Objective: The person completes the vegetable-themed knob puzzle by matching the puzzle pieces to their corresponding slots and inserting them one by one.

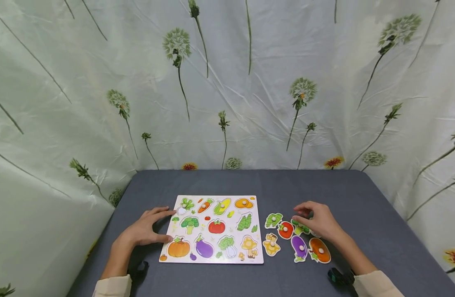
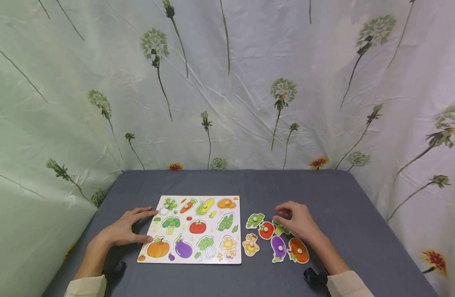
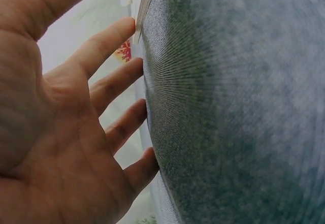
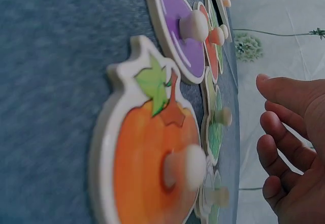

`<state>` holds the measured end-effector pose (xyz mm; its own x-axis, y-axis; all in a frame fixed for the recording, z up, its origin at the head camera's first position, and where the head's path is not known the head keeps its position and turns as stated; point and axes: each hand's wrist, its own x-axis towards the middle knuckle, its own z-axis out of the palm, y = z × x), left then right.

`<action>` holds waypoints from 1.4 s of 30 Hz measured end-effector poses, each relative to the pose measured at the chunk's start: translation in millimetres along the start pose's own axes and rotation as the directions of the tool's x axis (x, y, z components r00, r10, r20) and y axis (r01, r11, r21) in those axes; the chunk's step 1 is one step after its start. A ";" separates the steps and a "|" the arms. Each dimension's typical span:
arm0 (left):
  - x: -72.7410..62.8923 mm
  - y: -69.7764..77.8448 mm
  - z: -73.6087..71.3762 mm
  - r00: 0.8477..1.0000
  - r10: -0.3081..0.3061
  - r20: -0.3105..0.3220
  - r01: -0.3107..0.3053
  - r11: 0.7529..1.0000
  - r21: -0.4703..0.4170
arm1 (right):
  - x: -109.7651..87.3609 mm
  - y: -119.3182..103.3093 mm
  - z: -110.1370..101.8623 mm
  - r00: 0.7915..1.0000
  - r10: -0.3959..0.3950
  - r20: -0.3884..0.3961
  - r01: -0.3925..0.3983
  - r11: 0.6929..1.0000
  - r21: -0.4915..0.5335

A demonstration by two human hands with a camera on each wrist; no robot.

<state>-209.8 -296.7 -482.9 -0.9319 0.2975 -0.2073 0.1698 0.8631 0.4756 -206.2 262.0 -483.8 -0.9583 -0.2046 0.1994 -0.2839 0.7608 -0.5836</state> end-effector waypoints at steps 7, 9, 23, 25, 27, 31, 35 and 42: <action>-0.7 0.0 0.6 1.000 -0.002 -0.002 0.002 1.000 -0.001 | -12.0 4.5 -2.8 0.999 0.054 -0.006 -0.054 0.998 -0.038; -0.9 -0.4 0.9 1.000 0.000 -0.001 0.000 1.000 0.005 | -14.0 6.8 -3.2 0.998 0.067 -0.004 -0.067 0.997 -0.043; -0.2 0.1 1.9 1.000 -0.016 0.004 0.016 1.000 0.003 | -22.7 17.4 -0.7 0.993 0.088 0.074 -0.085 0.995 -0.045; 0.0 -0.3 2.3 1.000 -0.014 0.001 0.014 1.000 0.003 | -22.8 18.6 0.7 0.994 0.079 0.076 -0.076 0.996 -0.044; 0.0 -0.4 2.5 1.000 -0.009 -0.002 0.009 1.000 0.002 | -22.8 19.2 2.1 0.994 0.072 0.078 -0.069 0.997 -0.044; -0.4 -0.2 2.8 1.000 -0.004 -0.002 0.004 1.000 -0.009 | -22.5 18.7 3.9 0.995 0.063 0.074 -0.060 0.997 -0.048; -1.0 0.6 2.5 1.000 -0.001 -0.002 0.001 1.000 -0.010 | -23.1 17.7 4.9 0.996 0.071 0.050 -0.068 0.996 -0.053; -1.7 1.8 0.4 1.000 0.005 -0.010 -0.005 1.000 -0.005 | -22.7 16.4 5.2 0.997 0.073 -0.007 -0.074 0.996 -0.040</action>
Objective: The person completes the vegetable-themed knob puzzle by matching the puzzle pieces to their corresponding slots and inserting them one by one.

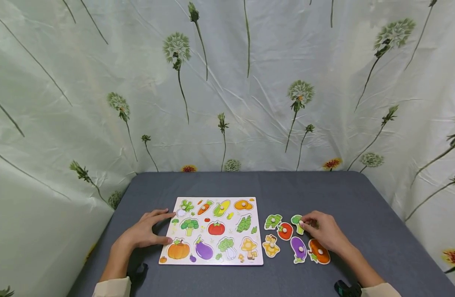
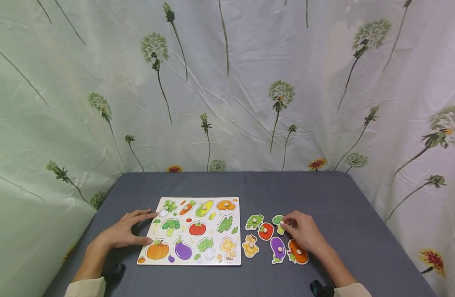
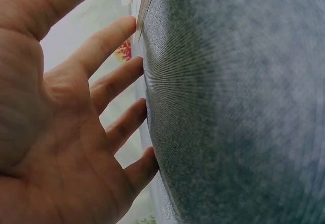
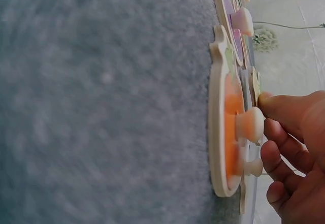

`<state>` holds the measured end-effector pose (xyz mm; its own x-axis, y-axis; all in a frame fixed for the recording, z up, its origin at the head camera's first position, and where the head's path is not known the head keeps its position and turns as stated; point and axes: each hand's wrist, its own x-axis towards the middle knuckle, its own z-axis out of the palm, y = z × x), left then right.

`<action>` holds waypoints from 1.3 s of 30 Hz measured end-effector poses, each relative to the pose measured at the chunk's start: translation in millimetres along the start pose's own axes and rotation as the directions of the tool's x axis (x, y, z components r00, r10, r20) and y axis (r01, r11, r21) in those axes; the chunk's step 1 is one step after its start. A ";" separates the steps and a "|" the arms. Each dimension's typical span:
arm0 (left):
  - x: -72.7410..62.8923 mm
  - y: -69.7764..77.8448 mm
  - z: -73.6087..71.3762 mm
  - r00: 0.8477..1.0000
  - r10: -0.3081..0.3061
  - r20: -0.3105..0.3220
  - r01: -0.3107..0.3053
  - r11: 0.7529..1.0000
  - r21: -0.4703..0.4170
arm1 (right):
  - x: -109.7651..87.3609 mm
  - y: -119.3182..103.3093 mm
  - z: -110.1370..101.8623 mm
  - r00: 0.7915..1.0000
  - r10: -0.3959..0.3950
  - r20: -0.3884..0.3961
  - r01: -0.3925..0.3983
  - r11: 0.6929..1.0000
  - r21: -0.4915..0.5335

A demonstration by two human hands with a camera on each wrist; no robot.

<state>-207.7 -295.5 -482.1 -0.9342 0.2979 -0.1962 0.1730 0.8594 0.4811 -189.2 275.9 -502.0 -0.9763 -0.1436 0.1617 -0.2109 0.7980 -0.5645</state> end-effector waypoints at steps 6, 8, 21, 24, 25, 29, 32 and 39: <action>0.6 -0.7 1.2 1.000 -0.002 0.000 0.002 1.000 -0.008 | 0.8 -0.6 -4.0 1.000 0.010 -0.026 -0.011 1.000 -0.009; 0.5 -1.1 1.6 1.000 -0.009 0.000 0.009 1.000 -0.011 | 1.1 -1.5 -5.0 1.000 0.006 -0.028 -0.006 1.000 -0.013; -0.5 -1.5 0.5 1.000 0.004 0.000 -0.004 1.000 -0.013 | 8.1 -21.3 -1.8 0.998 -0.045 -0.037 0.046 0.999 0.011; -0.3 -1.2 0.7 1.000 0.004 0.002 -0.004 1.000 -0.011 | 10.6 -28.1 2.1 0.996 -0.074 -0.040 0.075 0.997 0.019; 0.0 -1.3 0.9 1.000 0.004 0.003 -0.004 1.000 -0.008 | 11.8 -30.1 3.7 0.996 -0.078 -0.041 0.079 0.997 0.024; 0.6 -1.1 0.7 1.000 0.000 0.004 0.000 1.000 -0.002 | 16.4 -38.4 10.3 0.996 -0.081 -0.025 0.082 0.996 0.041; 0.6 -1.0 0.4 1.000 -0.008 0.003 0.008 1.000 -0.001 | 20.3 -44.8 15.9 0.996 -0.089 -0.015 0.090 0.995 0.045; -0.6 -1.2 1.0 1.000 -0.004 -0.006 0.004 1.000 -0.003 | 27.7 -60.4 27.1 0.993 -0.114 0.017 0.113 0.991 0.070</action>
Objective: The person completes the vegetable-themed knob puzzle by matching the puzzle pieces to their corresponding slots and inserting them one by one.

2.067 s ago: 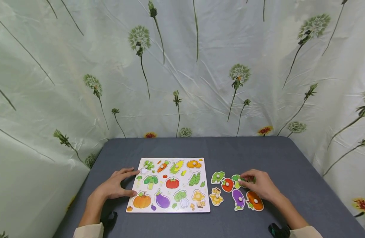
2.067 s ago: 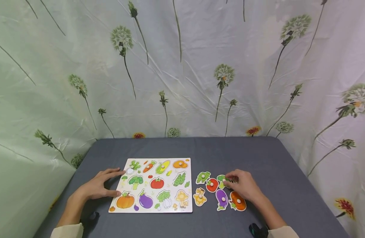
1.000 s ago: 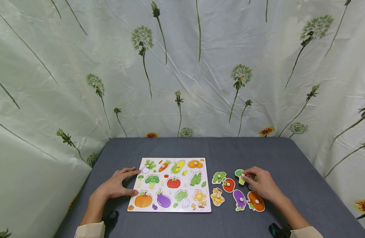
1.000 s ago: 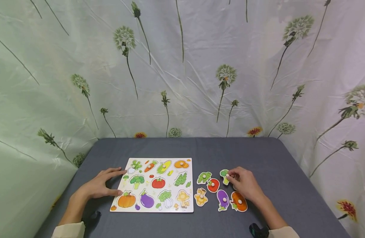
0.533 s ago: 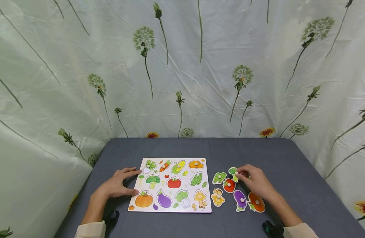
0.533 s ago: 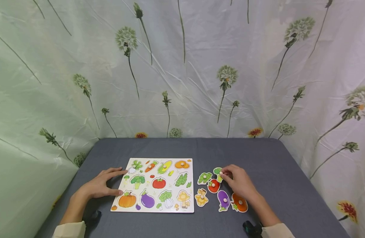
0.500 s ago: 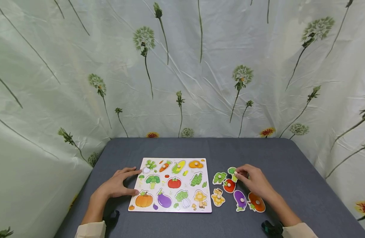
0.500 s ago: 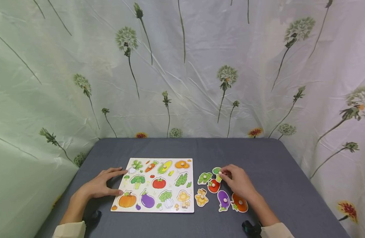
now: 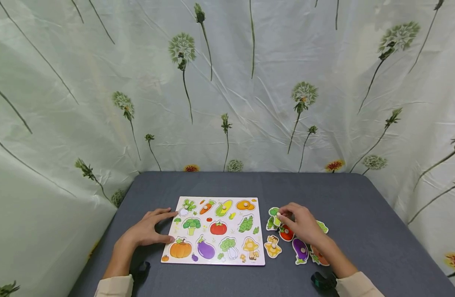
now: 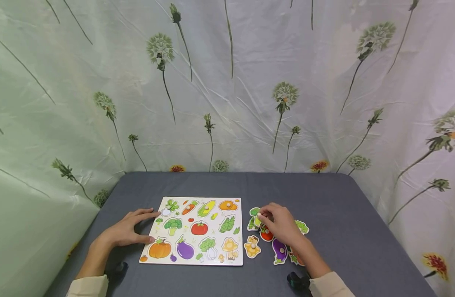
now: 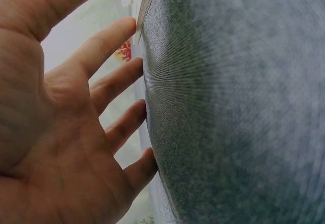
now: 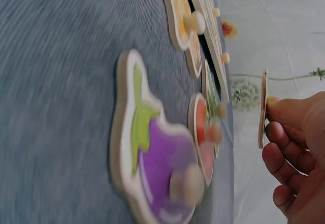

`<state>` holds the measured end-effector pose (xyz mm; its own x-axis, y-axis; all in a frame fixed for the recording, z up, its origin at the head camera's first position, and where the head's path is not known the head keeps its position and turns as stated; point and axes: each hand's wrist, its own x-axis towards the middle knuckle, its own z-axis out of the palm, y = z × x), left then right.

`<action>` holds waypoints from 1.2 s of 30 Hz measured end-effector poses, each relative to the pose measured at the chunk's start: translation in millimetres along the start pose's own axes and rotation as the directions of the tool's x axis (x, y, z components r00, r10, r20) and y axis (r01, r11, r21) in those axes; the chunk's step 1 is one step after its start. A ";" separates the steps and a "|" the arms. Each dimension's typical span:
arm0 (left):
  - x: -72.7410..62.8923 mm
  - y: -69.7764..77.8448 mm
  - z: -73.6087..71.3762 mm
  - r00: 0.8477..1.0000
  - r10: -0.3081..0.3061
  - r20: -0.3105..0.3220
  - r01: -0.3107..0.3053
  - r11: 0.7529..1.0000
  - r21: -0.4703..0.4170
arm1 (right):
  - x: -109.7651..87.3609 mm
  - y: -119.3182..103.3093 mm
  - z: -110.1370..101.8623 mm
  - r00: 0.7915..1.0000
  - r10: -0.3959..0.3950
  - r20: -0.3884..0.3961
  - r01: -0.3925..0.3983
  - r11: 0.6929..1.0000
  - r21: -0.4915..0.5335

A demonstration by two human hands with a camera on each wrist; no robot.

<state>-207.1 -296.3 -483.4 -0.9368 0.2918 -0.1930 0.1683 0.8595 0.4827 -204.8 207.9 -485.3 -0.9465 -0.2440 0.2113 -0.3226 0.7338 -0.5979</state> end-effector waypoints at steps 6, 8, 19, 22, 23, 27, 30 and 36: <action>-0.5 -0.2 -0.5 1.000 0.008 0.000 -0.008 1.000 0.003 | 6.2 -11.4 10.1 1.000 -0.018 0.024 0.017 1.000 0.008; -1.3 0.8 -1.7 1.000 0.011 0.002 -0.011 1.000 0.001 | 8.5 -14.9 13.2 0.999 -0.031 0.029 0.031 0.999 0.008; -0.6 -0.2 -1.1 1.000 0.007 0.012 -0.007 1.000 -0.005 | 21.6 -39.4 33.3 0.995 -0.095 0.035 0.094 0.995 0.027; 0.0 -0.6 -0.8 1.000 0.008 0.010 -0.008 1.000 -0.005 | 25.1 -45.9 38.7 0.993 -0.115 0.036 0.113 0.993 0.032; 0.2 -0.7 -0.8 1.000 0.006 0.010 -0.006 1.000 -0.005 | 26.4 -48.1 40.5 0.992 -0.119 0.036 0.118 0.992 0.039; 1.4 -1.2 -0.4 1.000 0.004 0.009 -0.004 1.000 0.001 | 31.8 -55.7 49.0 0.989 -0.145 0.038 0.142 0.988 0.065; 1.7 -1.3 -0.2 1.000 0.008 0.008 -0.008 1.000 0.003 | 35.7 -60.1 57.1 0.987 -0.158 0.036 0.154 0.984 0.084; 1.8 -2.6 0.2 1.000 0.008 0.009 -0.008 1.000 0.005 | 42.9 -72.4 69.8 0.987 -0.147 0.070 0.137 0.981 0.140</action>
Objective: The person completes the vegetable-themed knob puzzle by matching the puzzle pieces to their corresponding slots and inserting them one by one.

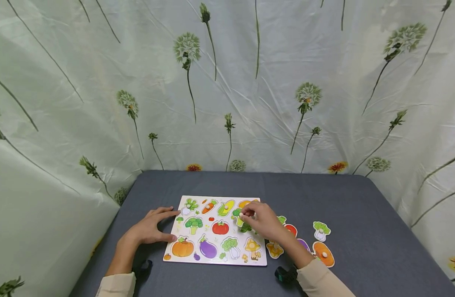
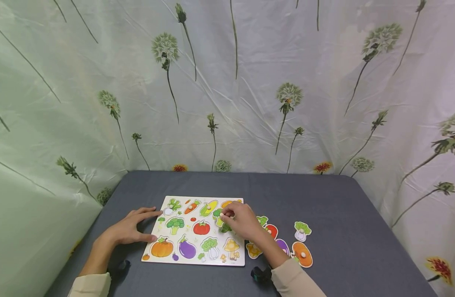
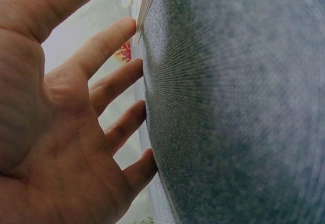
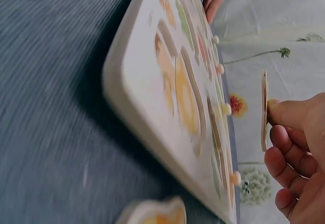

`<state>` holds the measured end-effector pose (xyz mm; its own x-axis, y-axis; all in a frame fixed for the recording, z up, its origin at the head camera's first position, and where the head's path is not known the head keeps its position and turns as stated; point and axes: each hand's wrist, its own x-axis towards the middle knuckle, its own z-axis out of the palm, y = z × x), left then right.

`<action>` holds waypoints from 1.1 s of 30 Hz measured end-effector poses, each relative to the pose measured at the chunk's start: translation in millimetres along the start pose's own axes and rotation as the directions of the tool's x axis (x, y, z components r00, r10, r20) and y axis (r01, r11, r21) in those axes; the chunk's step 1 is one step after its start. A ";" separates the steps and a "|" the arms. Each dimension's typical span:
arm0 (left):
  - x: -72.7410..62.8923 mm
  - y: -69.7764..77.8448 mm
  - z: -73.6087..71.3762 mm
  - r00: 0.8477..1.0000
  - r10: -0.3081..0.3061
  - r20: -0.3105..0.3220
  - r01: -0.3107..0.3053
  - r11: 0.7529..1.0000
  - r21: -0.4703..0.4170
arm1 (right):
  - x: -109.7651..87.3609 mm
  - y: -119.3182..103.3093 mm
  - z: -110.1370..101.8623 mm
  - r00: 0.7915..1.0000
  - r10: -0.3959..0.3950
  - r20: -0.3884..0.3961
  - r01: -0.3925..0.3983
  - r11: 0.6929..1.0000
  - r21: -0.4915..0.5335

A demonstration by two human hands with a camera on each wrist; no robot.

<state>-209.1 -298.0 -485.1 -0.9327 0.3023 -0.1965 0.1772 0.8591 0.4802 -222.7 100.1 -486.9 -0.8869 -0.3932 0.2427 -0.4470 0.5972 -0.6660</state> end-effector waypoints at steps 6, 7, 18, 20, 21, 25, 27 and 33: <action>0.3 -0.1 -0.1 1.000 -0.008 -0.001 0.008 1.000 -0.010 | 9.8 -12.9 11.3 0.999 -0.017 0.042 0.017 1.000 0.016; 0.2 -0.2 0.1 1.000 -0.010 -0.002 0.010 1.000 -0.013 | 11.1 -14.9 13.1 0.999 -0.021 0.047 0.020 1.000 0.020; -0.6 -0.3 1.0 1.000 -0.022 0.003 0.022 1.000 -0.013 | 22.2 -33.0 35.4 0.997 -0.024 0.079 0.017 0.996 0.084; 0.0 -0.6 1.4 1.000 -0.019 0.003 0.019 1.000 -0.014 | 23.9 -34.9 39.9 0.996 -0.021 0.085 0.013 0.995 0.094; 0.3 -1.0 1.7 1.000 -0.021 0.002 0.021 1.000 -0.016 | 24.6 -35.9 42.2 0.996 -0.018 0.088 0.010 0.996 0.094; 0.6 -1.2 2.0 1.000 -0.020 -0.004 0.020 1.000 -0.015 | 27.4 -37.6 52.3 0.994 0.005 0.107 -0.015 0.995 0.098; 0.3 -0.6 1.3 1.000 -0.016 -0.007 0.016 1.000 -0.016 | 28.8 -38.0 57.1 0.994 0.008 0.108 -0.019 0.994 0.103; -1.1 1.9 0.0 1.000 -0.005 -0.007 0.005 1.000 -0.015 | 32.1 -43.1 66.3 0.993 -0.001 0.117 -0.011 0.995 0.102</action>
<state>-207.8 -296.7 -484.1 -0.9359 0.2952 -0.1923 0.1683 0.8541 0.4921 -224.2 15.4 -497.2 -0.8665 -0.4730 0.1593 -0.4231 0.5269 -0.7371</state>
